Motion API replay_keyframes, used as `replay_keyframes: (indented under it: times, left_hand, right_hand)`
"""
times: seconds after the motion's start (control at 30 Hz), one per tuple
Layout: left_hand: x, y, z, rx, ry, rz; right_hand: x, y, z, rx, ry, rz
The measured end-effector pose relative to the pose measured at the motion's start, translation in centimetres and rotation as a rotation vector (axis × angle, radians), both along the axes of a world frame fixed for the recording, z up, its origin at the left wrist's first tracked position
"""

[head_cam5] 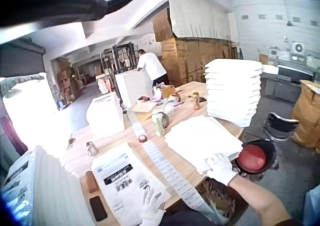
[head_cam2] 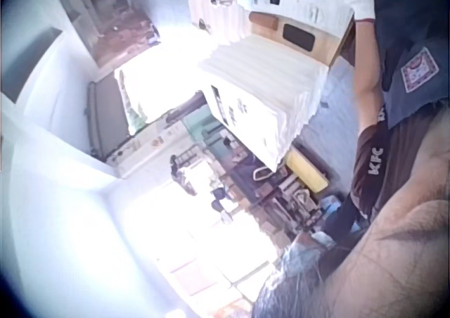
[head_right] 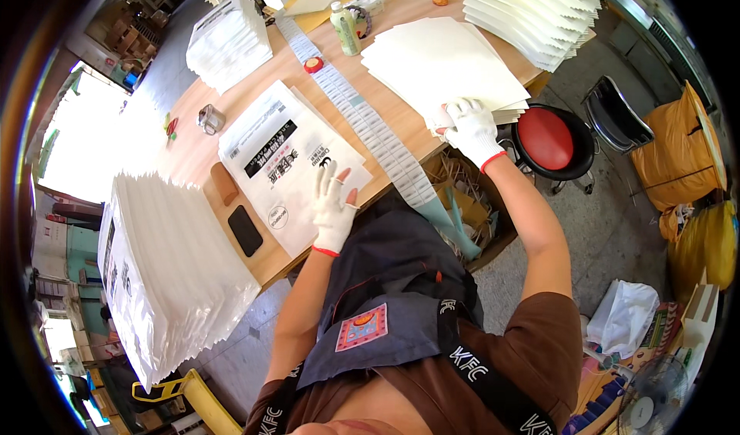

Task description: The person repeatedly picks up white sheets of paper and places them into white plastic bags on a table. They fold the top of each bag closed after inserting the paper and stack the completed packages. Other people are visible in the background.

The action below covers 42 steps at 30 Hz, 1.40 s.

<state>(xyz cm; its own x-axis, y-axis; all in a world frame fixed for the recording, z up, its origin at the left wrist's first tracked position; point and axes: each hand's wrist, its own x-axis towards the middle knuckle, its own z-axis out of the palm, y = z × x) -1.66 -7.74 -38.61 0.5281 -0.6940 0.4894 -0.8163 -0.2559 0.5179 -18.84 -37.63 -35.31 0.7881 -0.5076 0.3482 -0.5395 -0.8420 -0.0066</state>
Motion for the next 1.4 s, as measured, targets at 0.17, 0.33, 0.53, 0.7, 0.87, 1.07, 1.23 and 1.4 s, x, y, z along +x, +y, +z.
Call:
replay_keyframes:
  times: [0.17,0.33,0.53,0.7,0.87,1.07,1.23,1.4]
  left_hand:
    - [-2.0,-2.1,-0.5,0.07,0.03,-0.126]
    - [-2.3,-3.7,-0.1,0.087,0.112,-0.195]
    - [-3.1,-5.2,0.3,0.082,0.125,-0.26]
    - [-2.8,-4.9,-0.8,0.075,0.132,-0.281]
    - [-3.1,-6.5,-0.2,0.148,0.51,-0.327]
    - [-3.4,-11.2,1.2,0.029,1.316,-0.519]
    - [-3.8,-12.2,1.4,-0.121,1.969,-0.232]
    - [-1.9,-4.3,3.8,0.035,1.782,-0.181]
  right_hand:
    - [-0.2,-0.2,0.3,-0.022,0.089,0.039]
    - [-1.1,-2.4,0.0,0.04,-0.129,0.303]
    - [-0.6,-4.4,-1.2,-0.009,-0.117,0.416]
    - [-0.4,-2.8,0.8,0.043,-0.087,0.419]
    - [0.5,-3.7,-1.7,-0.182,-0.195,0.477]
    - [0.4,-0.3,3.5,-0.288,-0.411,0.591]
    - [-2.9,11.8,5.0,0.075,-0.127,0.752]
    - [-6.9,7.4,1.6,0.822,-0.647,0.291]
